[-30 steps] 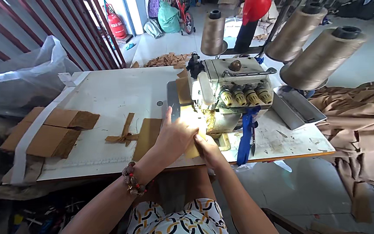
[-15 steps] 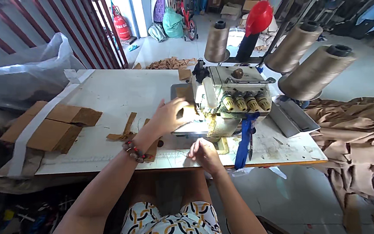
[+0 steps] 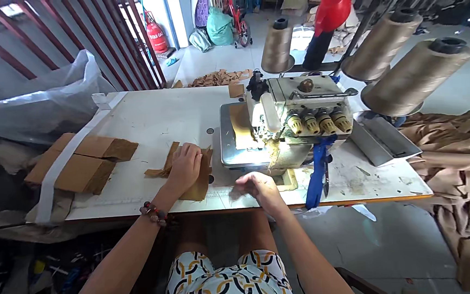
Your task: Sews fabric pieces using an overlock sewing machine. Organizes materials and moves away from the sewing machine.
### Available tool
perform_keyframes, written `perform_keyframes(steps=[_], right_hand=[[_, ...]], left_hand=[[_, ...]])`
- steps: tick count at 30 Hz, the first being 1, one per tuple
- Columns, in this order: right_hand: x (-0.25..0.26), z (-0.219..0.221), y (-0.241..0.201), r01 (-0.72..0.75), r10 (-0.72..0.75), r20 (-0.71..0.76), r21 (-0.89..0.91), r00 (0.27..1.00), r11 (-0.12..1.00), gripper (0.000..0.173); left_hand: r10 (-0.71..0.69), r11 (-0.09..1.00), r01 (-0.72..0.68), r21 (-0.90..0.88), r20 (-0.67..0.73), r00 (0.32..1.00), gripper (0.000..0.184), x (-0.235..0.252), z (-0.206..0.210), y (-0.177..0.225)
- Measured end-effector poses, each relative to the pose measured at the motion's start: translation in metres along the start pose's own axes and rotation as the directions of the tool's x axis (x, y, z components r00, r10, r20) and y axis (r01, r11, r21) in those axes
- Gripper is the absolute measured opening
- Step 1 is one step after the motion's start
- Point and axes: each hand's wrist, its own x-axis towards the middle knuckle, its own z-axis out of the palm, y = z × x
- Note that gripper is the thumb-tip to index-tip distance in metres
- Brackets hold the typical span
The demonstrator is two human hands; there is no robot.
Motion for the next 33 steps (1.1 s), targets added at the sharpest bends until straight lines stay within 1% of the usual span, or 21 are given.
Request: perform_keyframes(steps=[1, 2, 3, 4, 5, 6, 7, 8, 9, 10, 15, 18, 20, 22, 24, 27, 30, 33], right_hand=[[-0.001, 0.002, -0.002, 0.006, -0.005, 0.046, -0.040, 0.999, 0.999, 0.045], [-0.002, 0.005, -0.003, 0.000, 0.007, 0.100, -0.064, 0.995, 0.998, 0.063], [-0.003, 0.009, -0.002, -0.014, 0.023, 0.144, -0.070, 0.989, 0.997, 0.085], [-0.005, 0.013, -0.002, -0.034, 0.043, 0.159, -0.057, 0.986, 0.998, 0.097], [-0.007, 0.018, -0.004, -0.073, 0.075, 0.142, -0.019, 0.987, 0.997, 0.096], [-0.010, 0.022, -0.006, -0.122, 0.118, 0.094, 0.041, 0.989, 0.992, 0.079], [-0.011, 0.025, -0.008, -0.156, 0.154, 0.029, 0.109, 0.988, 0.982, 0.055], [-0.011, 0.025, -0.009, -0.174, 0.179, -0.016, 0.170, 0.984, 0.970, 0.037], [-0.012, 0.021, -0.009, -0.178, 0.189, -0.038, 0.199, 0.981, 0.964, 0.028], [-0.014, 0.018, -0.011, -0.185, 0.199, -0.047, 0.205, 0.979, 0.961, 0.024], [-0.013, 0.011, -0.027, -0.201, 0.215, -0.080, 0.155, 0.973, 0.967, 0.024], [-0.006, 0.008, -0.031, -0.192, 0.205, -0.098, 0.131, 0.974, 0.973, 0.025], [-0.002, 0.006, -0.031, -0.170, 0.185, -0.106, 0.134, 0.977, 0.976, 0.025], [0.000, 0.003, -0.031, -0.154, 0.171, -0.102, 0.157, 0.980, 0.976, 0.025], [0.002, 0.002, -0.030, -0.142, 0.160, -0.073, 0.200, 0.984, 0.969, 0.028], [0.006, 0.000, -0.026, -0.122, 0.123, 0.011, 0.248, 0.992, 0.961, 0.036], [0.006, -0.003, -0.017, -0.085, 0.075, 0.065, 0.179, 0.995, 0.980, 0.044], [0.002, -0.010, 0.000, -0.036, 0.022, 0.113, 0.118, 0.993, 0.992, 0.041]], left_hand=[[0.077, 0.997, -0.079, -0.017, -0.066, 0.995, 0.022, 0.002, -0.004, 0.015], [0.149, 0.988, -0.151, -0.023, -0.089, 0.985, 0.022, 0.005, -0.008, 0.034], [0.208, 0.977, -0.210, -0.022, -0.076, 0.975, 0.022, 0.007, -0.012, 0.054], [0.255, 0.967, -0.256, -0.015, -0.047, 0.966, 0.022, 0.009, -0.012, 0.072], [0.292, 0.956, -0.292, -0.004, -0.027, 0.956, 0.022, 0.012, -0.009, 0.086], [0.314, 0.949, -0.314, 0.005, -0.011, 0.949, 0.022, 0.014, -0.005, 0.096], [0.324, 0.946, -0.324, 0.011, -0.003, 0.946, 0.021, 0.016, 0.000, 0.102], [0.325, 0.946, -0.325, 0.019, 0.014, 0.946, 0.022, 0.016, 0.004, 0.107], [0.319, 0.946, -0.321, 0.037, 0.042, 0.947, 0.025, 0.016, 0.005, 0.112], [0.312, 0.947, -0.316, 0.056, 0.067, 0.948, 0.028, 0.015, 0.005, 0.117], [0.254, 0.953, -0.269, 0.142, 0.113, 0.961, 0.031, 0.020, 0.006, 0.129], [0.225, 0.959, -0.248, 0.138, 0.161, 0.961, 0.034, 0.028, 0.005, 0.130], [0.247, 0.956, -0.269, 0.119, 0.173, 0.953, 0.032, 0.030, 0.001, 0.129], [0.306, 0.941, -0.320, 0.109, 0.128, 0.944, 0.024, 0.027, -0.002, 0.128], [0.315, 0.939, -0.329, 0.100, 0.137, 0.939, 0.024, 0.027, -0.004, 0.126], [0.252, 0.962, -0.270, 0.051, 0.227, 0.941, 0.034, 0.041, -0.006, 0.117], [0.202, 0.979, -0.205, -0.025, 0.305, 0.931, 0.042, 0.063, -0.013, 0.111], [0.203, 0.979, -0.183, -0.091, 0.308, 0.929, 0.038, 0.078, -0.022, 0.109]])
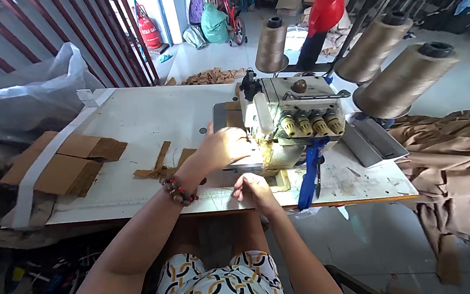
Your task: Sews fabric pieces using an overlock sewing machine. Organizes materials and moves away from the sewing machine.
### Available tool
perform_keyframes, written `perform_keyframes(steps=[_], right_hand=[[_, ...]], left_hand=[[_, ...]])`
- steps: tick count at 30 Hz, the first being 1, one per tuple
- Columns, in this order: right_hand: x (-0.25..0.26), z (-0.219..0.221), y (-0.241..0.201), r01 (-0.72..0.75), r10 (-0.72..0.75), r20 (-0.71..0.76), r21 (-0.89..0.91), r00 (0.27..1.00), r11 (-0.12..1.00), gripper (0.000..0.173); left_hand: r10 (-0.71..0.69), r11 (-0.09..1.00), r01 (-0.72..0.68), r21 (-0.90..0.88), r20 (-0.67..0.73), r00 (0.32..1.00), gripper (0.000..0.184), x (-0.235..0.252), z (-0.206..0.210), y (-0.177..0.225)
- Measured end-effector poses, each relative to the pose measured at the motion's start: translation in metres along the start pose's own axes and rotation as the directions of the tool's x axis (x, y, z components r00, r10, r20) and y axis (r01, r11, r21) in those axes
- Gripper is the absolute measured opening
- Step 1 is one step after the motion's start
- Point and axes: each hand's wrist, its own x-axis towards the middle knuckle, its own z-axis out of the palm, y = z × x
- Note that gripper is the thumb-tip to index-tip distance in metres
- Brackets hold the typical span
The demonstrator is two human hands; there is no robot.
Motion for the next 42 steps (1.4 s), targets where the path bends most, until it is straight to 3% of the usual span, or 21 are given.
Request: perform_keyframes(steps=[5, 8, 11, 13, 17, 19, 22, 23, 26, 27, 30, 31, 38, 42], right_hand=[[-0.002, 0.000, 0.004, 0.047, -0.044, -0.051, 0.044, 0.998, 0.998, 0.047], [-0.002, -0.001, 0.007, 0.101, -0.098, -0.066, 0.047, 0.993, 0.994, 0.060], [0.000, -0.001, 0.011, 0.121, -0.118, -0.056, 0.055, 0.991, 0.991, 0.064], [0.002, 0.000, 0.011, 0.107, -0.103, -0.072, 0.062, 0.992, 0.992, 0.064], [0.002, 0.003, 0.010, 0.088, -0.083, -0.122, 0.040, 0.989, 0.995, 0.056], [0.001, 0.004, 0.007, 0.063, -0.066, -0.133, -0.025, 0.989, 0.998, 0.049], [0.001, 0.013, 0.002, 0.025, -0.045, -0.143, -0.138, 0.989, 0.990, 0.038], [0.001, 0.016, 0.002, 0.033, -0.056, -0.127, -0.178, 0.990, 0.983, 0.047], [-0.004, 0.024, 0.004, -0.009, -0.005, -0.102, -0.135, 0.995, 0.991, 0.105], [-0.007, 0.028, 0.003, -0.060, 0.051, -0.114, -0.078, 0.992, 0.995, 0.105], [-0.013, 0.032, -0.002, -0.124, 0.135, -0.212, 0.062, 0.968, 0.990, 0.035], [-0.015, 0.029, -0.003, -0.125, 0.139, -0.216, 0.078, 0.966, 0.989, 0.025], [-0.013, 0.024, -0.022, -0.145, 0.151, -0.223, 0.042, 0.963, 0.988, 0.023], [-0.007, 0.019, -0.025, -0.113, 0.117, -0.223, 0.028, 0.968, 0.993, 0.024]], left_hand=[[-0.104, 0.994, 0.105, -0.016, 0.054, 0.993, 0.048, 0.012, 0.000, -0.029], [-0.242, 0.970, 0.238, -0.053, -0.079, 0.967, 0.037, -0.028, -0.007, -0.044], [-0.423, 0.906, 0.423, 0.011, 0.057, 0.904, 0.033, -0.066, 0.008, -0.083], [-0.462, 0.886, 0.452, 0.101, 0.114, 0.880, 0.024, -0.077, 0.026, -0.106], [-0.385, 0.916, 0.380, 0.125, 0.010, 0.923, 0.017, -0.089, 0.041, -0.114], [-0.323, 0.941, 0.334, 0.059, -0.141, 0.936, 0.020, -0.093, 0.044, -0.112], [-0.107, 0.993, 0.119, 0.006, -0.392, 0.914, 0.020, -0.087, 0.037, -0.086], [-0.024, 0.999, 0.038, 0.026, -0.415, 0.909, 0.019, -0.082, 0.033, -0.068], [0.144, 0.989, -0.122, 0.084, -0.353, 0.924, 0.019, -0.062, 0.031, -0.019], [0.172, 0.985, -0.153, 0.084, -0.343, 0.923, 0.018, -0.055, 0.035, -0.010], [0.168, 0.985, -0.148, 0.090, -0.286, 0.944, 0.021, -0.045, 0.046, 0.004], [0.154, 0.986, -0.132, 0.103, -0.247, 0.957, 0.027, -0.045, 0.048, 0.009], [0.048, 0.985, -0.022, 0.172, -0.149, 0.988, 0.034, -0.036, 0.043, 0.023], [0.101, 0.982, -0.069, 0.175, -0.182, 0.978, 0.029, -0.036, 0.039, 0.022]])
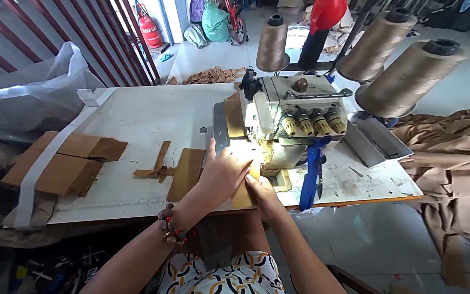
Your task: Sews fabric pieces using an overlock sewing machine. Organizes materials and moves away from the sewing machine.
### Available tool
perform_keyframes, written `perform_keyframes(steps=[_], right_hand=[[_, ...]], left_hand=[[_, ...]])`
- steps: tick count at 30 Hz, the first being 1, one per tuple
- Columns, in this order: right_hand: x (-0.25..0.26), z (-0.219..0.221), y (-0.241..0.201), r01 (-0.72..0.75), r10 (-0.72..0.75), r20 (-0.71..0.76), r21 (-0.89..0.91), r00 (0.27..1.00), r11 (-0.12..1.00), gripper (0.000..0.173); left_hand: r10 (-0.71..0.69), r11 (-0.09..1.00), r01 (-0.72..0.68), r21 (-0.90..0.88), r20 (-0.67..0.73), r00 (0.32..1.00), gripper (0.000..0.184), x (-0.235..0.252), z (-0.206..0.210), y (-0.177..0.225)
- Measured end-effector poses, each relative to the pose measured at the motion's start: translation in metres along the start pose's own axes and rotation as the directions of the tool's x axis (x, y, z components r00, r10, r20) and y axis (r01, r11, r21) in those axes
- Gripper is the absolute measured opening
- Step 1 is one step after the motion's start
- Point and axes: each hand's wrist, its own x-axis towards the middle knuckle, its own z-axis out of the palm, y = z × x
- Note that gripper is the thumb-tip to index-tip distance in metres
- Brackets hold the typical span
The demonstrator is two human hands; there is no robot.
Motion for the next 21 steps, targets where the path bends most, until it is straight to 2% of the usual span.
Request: perform_keyframes(steps=[2, 4, 8, 12, 15, 17, 19, 21], right_hand=[[0.003, -0.003, -0.002, 0.013, -0.013, 0.023, 0.009, 1.000, 1.000, 0.026], [0.007, -0.004, -0.003, 0.030, -0.032, 0.063, 0.042, 0.997, 0.999, 0.030], [0.013, -0.005, 0.004, 0.067, -0.077, 0.153, 0.071, 0.985, 0.995, 0.042], [0.014, -0.016, 0.027, 0.146, -0.144, 0.239, 0.008, 0.960, 0.989, 0.041], [0.011, -0.016, 0.030, 0.161, -0.161, 0.206, 0.013, 0.965, 0.987, 0.041], [0.011, -0.016, 0.031, 0.182, -0.188, 0.177, 0.051, 0.966, 0.982, 0.046], [0.011, -0.016, 0.032, 0.222, -0.229, 0.150, 0.065, 0.962, 0.973, 0.054], [0.011, -0.015, 0.034, 0.252, -0.256, 0.129, 0.047, 0.958, 0.967, 0.061]], left_hand=[[0.032, 0.999, -0.032, 0.008, -0.030, 0.999, 0.024, -0.003, -0.002, 0.000], [0.008, 1.000, -0.007, -0.013, 0.011, 1.000, 0.025, -0.002, -0.004, -0.004], [-0.082, 0.992, 0.097, -0.086, 0.170, 0.982, 0.041, 0.020, -0.012, -0.021], [-0.104, 0.974, 0.142, -0.177, 0.211, 0.972, 0.044, 0.042, -0.023, -0.031], [-0.160, 0.966, 0.211, -0.152, 0.292, 0.943, 0.055, 0.059, -0.012, -0.054], [-0.188, 0.958, 0.231, -0.170, 0.234, 0.954, 0.055, 0.050, -0.009, -0.068], [-0.273, 0.935, 0.296, -0.195, 0.139, 0.952, 0.043, 0.025, -0.021, -0.073], [-0.402, 0.889, 0.432, -0.151, 0.192, 0.895, 0.034, -0.010, -0.031, -0.082]])
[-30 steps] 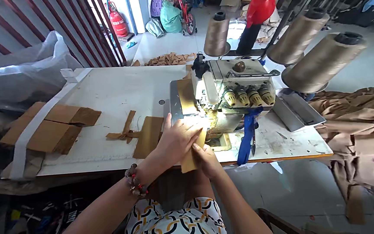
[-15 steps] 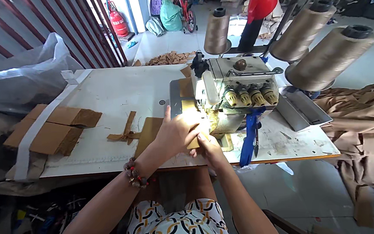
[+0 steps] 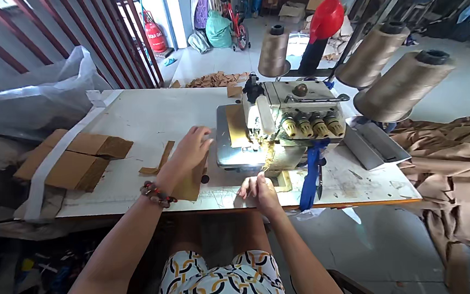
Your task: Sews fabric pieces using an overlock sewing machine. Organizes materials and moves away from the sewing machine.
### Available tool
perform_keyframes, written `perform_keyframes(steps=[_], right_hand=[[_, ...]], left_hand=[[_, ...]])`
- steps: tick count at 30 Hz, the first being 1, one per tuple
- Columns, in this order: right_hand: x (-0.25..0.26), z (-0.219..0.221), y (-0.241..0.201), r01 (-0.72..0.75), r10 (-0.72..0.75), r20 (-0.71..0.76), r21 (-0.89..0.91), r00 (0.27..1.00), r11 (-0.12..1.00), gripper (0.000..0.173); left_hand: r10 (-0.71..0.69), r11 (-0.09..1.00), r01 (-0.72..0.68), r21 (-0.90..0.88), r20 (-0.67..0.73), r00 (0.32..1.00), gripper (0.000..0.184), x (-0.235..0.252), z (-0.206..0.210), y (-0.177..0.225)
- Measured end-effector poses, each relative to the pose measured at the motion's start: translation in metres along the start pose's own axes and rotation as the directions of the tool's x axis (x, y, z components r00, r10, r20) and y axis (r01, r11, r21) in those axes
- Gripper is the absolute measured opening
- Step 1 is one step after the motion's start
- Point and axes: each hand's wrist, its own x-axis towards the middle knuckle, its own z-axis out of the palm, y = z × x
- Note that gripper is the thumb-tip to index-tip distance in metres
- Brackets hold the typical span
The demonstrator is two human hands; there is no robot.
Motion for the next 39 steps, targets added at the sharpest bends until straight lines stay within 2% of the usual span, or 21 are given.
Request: perform_keyframes(steps=[2, 3, 6, 9, 11, 13, 14, 16, 17, 18, 19, 20, 21, 22, 30, 32, 35, 39], right_hand=[[0.002, 0.000, 0.002, 0.017, -0.017, -0.004, -0.021, 1.000, 1.000, 0.062], [0.004, 0.000, 0.004, 0.021, -0.021, -0.010, -0.016, 1.000, 1.000, 0.060], [0.006, 0.005, 0.003, -0.022, 0.022, -0.058, -0.015, 0.998, 1.000, 0.048], [0.002, 0.008, -0.003, -0.103, 0.092, -0.095, -0.122, 0.991, 0.987, 0.032], [0.003, 0.010, -0.006, -0.121, 0.107, -0.078, -0.210, 0.991, 0.970, 0.031], [0.003, 0.015, -0.010, -0.095, 0.089, -0.034, -0.257, 0.995, 0.962, 0.032], [0.003, 0.017, -0.011, -0.078, 0.080, -0.001, -0.273, 0.997, 0.959, 0.042], [0.001, 0.021, -0.010, -0.086, 0.104, 0.057, -0.256, 0.993, 0.963, 0.091], [-0.001, 0.022, -0.010, -0.118, 0.136, 0.073, -0.218, 0.988, 0.969, 0.106], [-0.004, 0.024, -0.011, -0.156, 0.169, 0.070, -0.167, 0.983, 0.974, 0.105], [-0.008, 0.026, -0.012, -0.196, 0.201, 0.042, -0.097, 0.979, 0.976, 0.085], [-0.010, 0.027, -0.014, -0.227, 0.227, -0.003, -0.023, 0.974, 0.974, 0.053], [-0.011, 0.027, -0.017, -0.256, 0.257, -0.037, 0.022, 0.966, 0.966, 0.030], [-0.013, 0.025, -0.021, -0.279, 0.281, -0.061, 0.041, 0.958, 0.959, 0.022], [-0.007, 0.020, -0.038, -0.269, 0.267, -0.156, 0.010, 0.951, 0.963, 0.022], [-0.004, 0.020, -0.039, -0.261, 0.259, -0.179, 0.011, 0.949, 0.965, 0.022], [0.001, 0.018, -0.039, -0.233, 0.234, -0.156, 0.024, 0.960, 0.972, 0.025], [0.007, 0.017, -0.037, -0.197, 0.201, -0.090, 0.058, 0.975, 0.979, 0.036]], left_hand=[[-0.124, 0.991, 0.116, 0.070, 0.120, 0.985, 0.033, -0.014, 0.010, -0.032], [-0.142, 0.985, 0.125, 0.121, 0.144, 0.979, 0.027, -0.015, 0.019, -0.047], [-0.079, 0.982, 0.056, 0.180, 0.120, 0.990, 0.019, -0.021, 0.035, -0.070], [0.015, 0.992, -0.013, 0.129, -0.019, 1.000, 0.020, -0.026, 0.041, -0.077], [0.088, 0.995, -0.081, 0.053, -0.150, 0.985, 0.020, -0.027, 0.039, -0.072], [0.189, 0.981, -0.192, 0.015, -0.266, 0.945, 0.019, -0.028, 0.033, -0.048], [0.254, 0.966, -0.259, 0.023, -0.292, 0.922, 0.020, -0.029, 0.030, -0.029], [0.381, 0.924, -0.374, 0.079, -0.269, 0.885, 0.021, -0.031, 0.029, 0.010], [0.435, 0.900, -0.421, 0.112, -0.251, 0.865, 0.021, -0.030, 0.032, 0.026], [0.470, 0.882, -0.448, 0.144, -0.233, 0.851, 0.021, -0.027, 0.037, 0.039], [0.487, 0.873, -0.460, 0.163, -0.212, 0.848, 0.021, -0.025, 0.041, 0.047], [0.488, 0.870, -0.460, 0.174, -0.191, 0.851, 0.021, -0.024, 0.046, 0.052], [0.478, 0.874, -0.449, 0.185, -0.165, 0.863, 0.024, -0.024, 0.048, 0.055], [0.461, 0.880, -0.433, 0.194, -0.135, 0.877, 0.028, -0.025, 0.049, 0.059], [0.387, 0.902, -0.357, 0.245, -0.086, 0.918, 0.036, -0.017, 0.051, 0.074], [0.390, 0.900, -0.364, 0.239, -0.073, 0.918, 0.033, -0.017, 0.046, 0.076], [0.451, 0.877, -0.415, 0.243, -0.113, 0.886, 0.023, -0.022, 0.043, 0.074], [0.390, 0.906, -0.375, 0.195, -0.046, 0.920, 0.032, -0.010, 0.036, 0.066]])
